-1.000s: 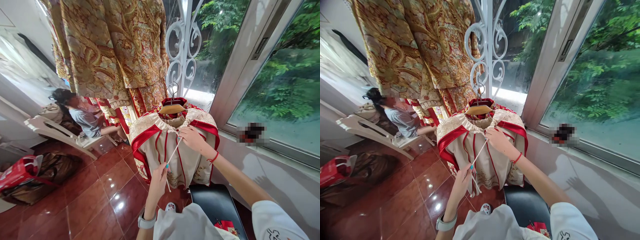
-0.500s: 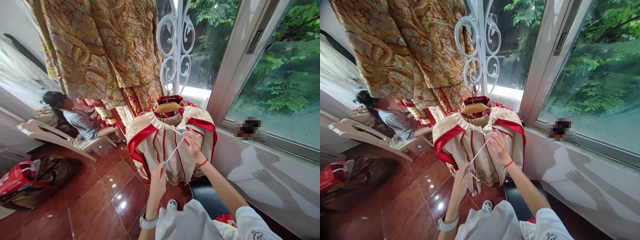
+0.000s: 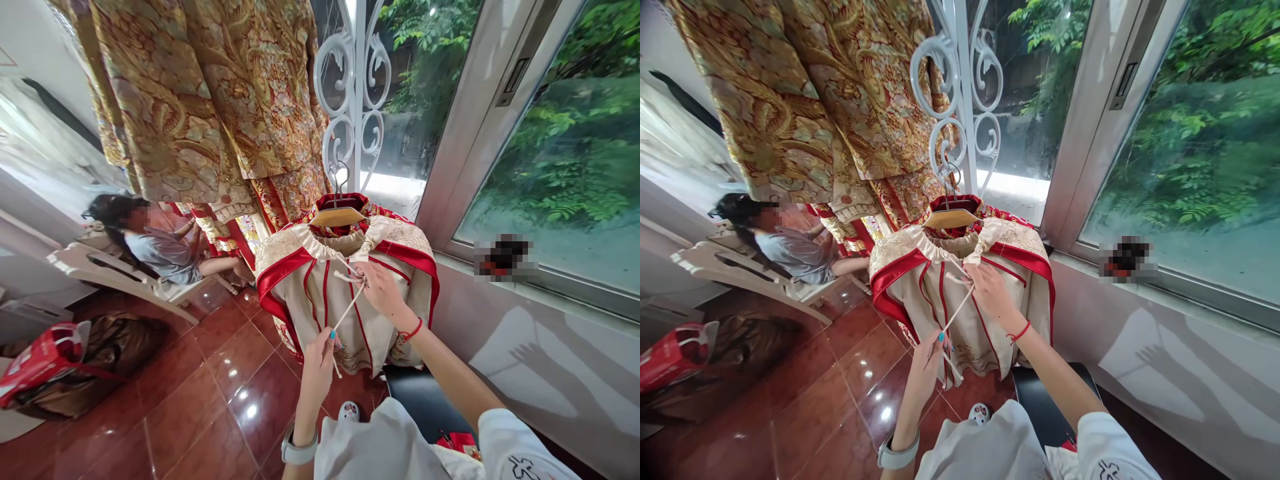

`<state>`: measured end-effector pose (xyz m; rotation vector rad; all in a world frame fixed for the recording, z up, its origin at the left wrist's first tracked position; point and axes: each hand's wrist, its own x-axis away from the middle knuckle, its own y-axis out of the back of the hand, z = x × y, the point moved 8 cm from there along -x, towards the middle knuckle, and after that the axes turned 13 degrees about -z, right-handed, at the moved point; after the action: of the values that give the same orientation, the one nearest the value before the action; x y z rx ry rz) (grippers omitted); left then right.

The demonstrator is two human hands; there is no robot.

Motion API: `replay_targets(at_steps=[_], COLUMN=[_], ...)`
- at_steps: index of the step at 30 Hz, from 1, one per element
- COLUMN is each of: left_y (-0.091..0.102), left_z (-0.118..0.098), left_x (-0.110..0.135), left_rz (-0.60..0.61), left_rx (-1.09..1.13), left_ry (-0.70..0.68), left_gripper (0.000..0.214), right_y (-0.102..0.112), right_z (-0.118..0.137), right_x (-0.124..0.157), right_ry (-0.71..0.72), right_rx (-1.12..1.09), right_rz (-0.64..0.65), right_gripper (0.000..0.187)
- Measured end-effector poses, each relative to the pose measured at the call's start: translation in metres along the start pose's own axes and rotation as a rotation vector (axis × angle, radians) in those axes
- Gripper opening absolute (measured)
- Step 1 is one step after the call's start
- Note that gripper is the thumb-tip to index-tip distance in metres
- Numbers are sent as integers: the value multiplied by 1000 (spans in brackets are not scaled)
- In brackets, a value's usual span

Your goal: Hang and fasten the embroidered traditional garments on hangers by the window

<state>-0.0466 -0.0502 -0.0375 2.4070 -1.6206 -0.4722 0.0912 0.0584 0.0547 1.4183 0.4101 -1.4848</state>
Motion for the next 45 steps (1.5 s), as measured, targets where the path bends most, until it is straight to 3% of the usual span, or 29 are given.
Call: replay_targets(at_steps=[5,9,15,19,23,28,33,39,41,45], left_y=[-3,-2,3,8,12,6,-2,-10,-12,-11], left_z=[4,5,5,7,9,18,23,27,27,27], left_x=[1,1,4,3,-2,-3,-1,0,1,-2], left_rz=[8,-10,-29,-97,-168,-144,-58,12,19,16], left_rx=[1,-5,0,8,29,61,63,59,64,127], left_ry=[-2,7,18,28,33,71,88,89,78,94], left_gripper=[41,42,46,51,52,50,50,49,50,52], right_y=[3,10,23,30,33,43,34,36,38,57], right_z=[-1,-5,-8,-8,-1,0,-8,-21,-28,-46], right_x=[21,36,55,68,72,74,65,65,72,92], right_ry=[102,86,11,-116,-315,-594,-877,-951,-953,-972], right_rx=[-47,-131,-292,-199,-136,-163,-478,-486,-479,-436], right_rz=[0,-20,-190,-387,-461,-585,-581,-487,-459,-534], right_gripper=[27,40,46,29,18,5,39,55,53,41])
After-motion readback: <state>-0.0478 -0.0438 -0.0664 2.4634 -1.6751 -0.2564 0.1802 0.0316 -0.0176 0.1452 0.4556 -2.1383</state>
